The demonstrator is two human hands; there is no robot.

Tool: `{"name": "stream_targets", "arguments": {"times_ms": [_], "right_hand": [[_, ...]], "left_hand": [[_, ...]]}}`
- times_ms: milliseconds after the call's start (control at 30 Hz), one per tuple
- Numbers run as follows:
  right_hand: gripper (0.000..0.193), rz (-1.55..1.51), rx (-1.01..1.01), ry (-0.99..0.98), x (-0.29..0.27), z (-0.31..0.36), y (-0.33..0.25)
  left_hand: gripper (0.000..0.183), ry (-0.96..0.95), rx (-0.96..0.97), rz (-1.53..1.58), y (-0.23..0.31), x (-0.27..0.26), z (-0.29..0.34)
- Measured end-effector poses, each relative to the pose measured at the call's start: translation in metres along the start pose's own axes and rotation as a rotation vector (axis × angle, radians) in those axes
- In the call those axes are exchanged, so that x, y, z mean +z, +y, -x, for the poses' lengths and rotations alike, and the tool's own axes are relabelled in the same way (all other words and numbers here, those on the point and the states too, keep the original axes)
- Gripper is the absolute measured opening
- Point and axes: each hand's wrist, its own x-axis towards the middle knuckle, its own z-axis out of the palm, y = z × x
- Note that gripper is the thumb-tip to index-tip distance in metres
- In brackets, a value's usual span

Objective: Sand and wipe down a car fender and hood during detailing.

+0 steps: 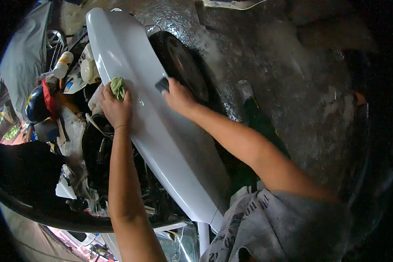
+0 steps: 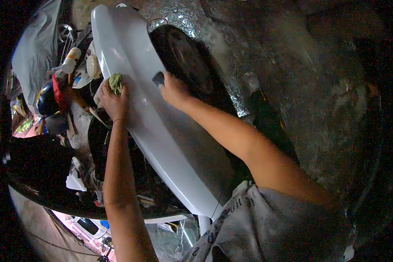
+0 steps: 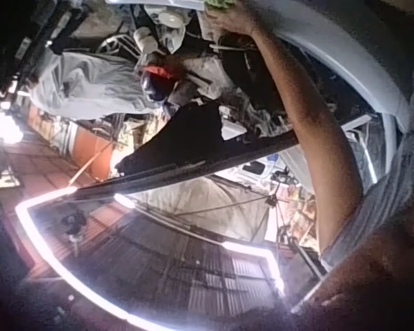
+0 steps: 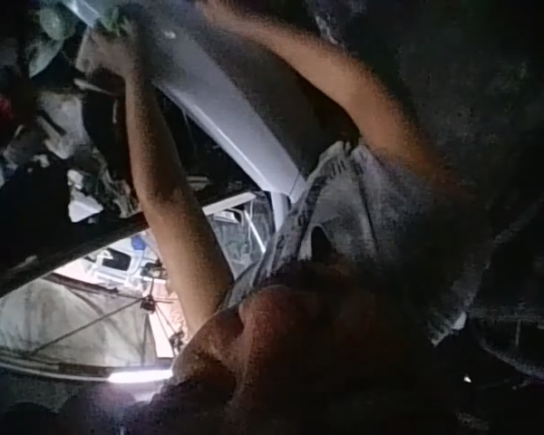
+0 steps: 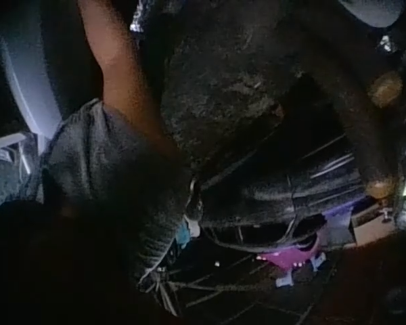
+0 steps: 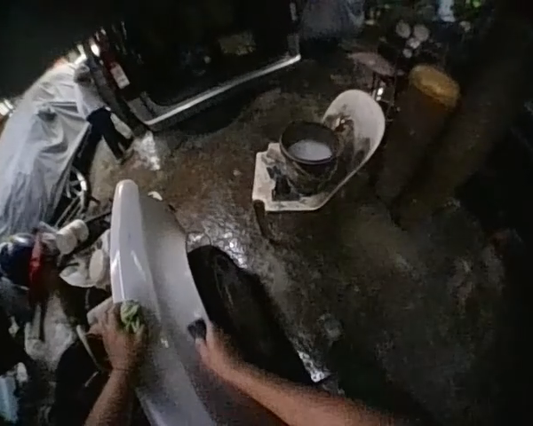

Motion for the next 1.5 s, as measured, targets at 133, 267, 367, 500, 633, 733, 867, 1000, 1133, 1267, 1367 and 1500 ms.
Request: {"name": "stream_targets", "arguments": {"times_ms": [133,267,367,500,633,733,867,1000,1133,1267,1367,1500], "right_hand": [[0.044,-0.049,-0.065,-0.053,0.021,0.033,-0.007],[0.048,-0.094,-0.016,-0.110,0.012,0.081,-0.021],[0.046,-0.060,0.030,-0.050,0.000,0.005,-0.023],[0.045,0.038,0.044,-0.055,0.005,-0.031,-0.039],[0.046,-0.073,-0.106,-0.060,0.020,0.061,-0.020],[0.046,-0.036,-0.068,-0.071,0.016,0.032,-0.033],[0.046,0.091,-0.045,-0.008,0.000,-0.076,-0.044],[0.047,-0.029,-0.024,-0.064,0.025,-0.004,-0.043],[0.048,0.004,-0.047,-0.097,0.017,0.013,-0.037],[0.041,0.001,-0.043,0.002,0.001,-0.114,-0.063],[0.042,0.009,-0.086,-0.016,0.012,-0.118,-0.071],[0.042,-0.043,-0.094,-0.090,0.020,-0.015,-0.048]], "left_hand": [[0.059,-0.010,-0.012,-0.057,-0.017,-0.001,0.010],[0.063,-0.025,-0.045,-0.041,-0.017,-0.006,0.010],[0.063,-0.024,-0.026,0.010,-0.004,0.001,0.003],[0.064,-0.013,-0.015,0.013,-0.014,0.002,0.007],[0.062,-0.044,-0.024,0.033,-0.017,0.000,0.007],[0.060,-0.065,-0.034,0.091,-0.028,-0.001,-0.007],[0.057,-0.013,0.010,0.066,-0.019,0.012,-0.021],[0.056,-0.045,-0.010,0.043,-0.037,0.008,-0.006],[0.056,-0.057,0.016,0.066,-0.035,0.009,-0.017],[0.056,-0.046,0.027,0.093,-0.020,0.018,-0.040],[0.056,-0.029,0.011,0.083,-0.033,0.024,-0.054],[0.056,-0.030,-0.014,0.079,-0.044,0.029,-0.075]]}}
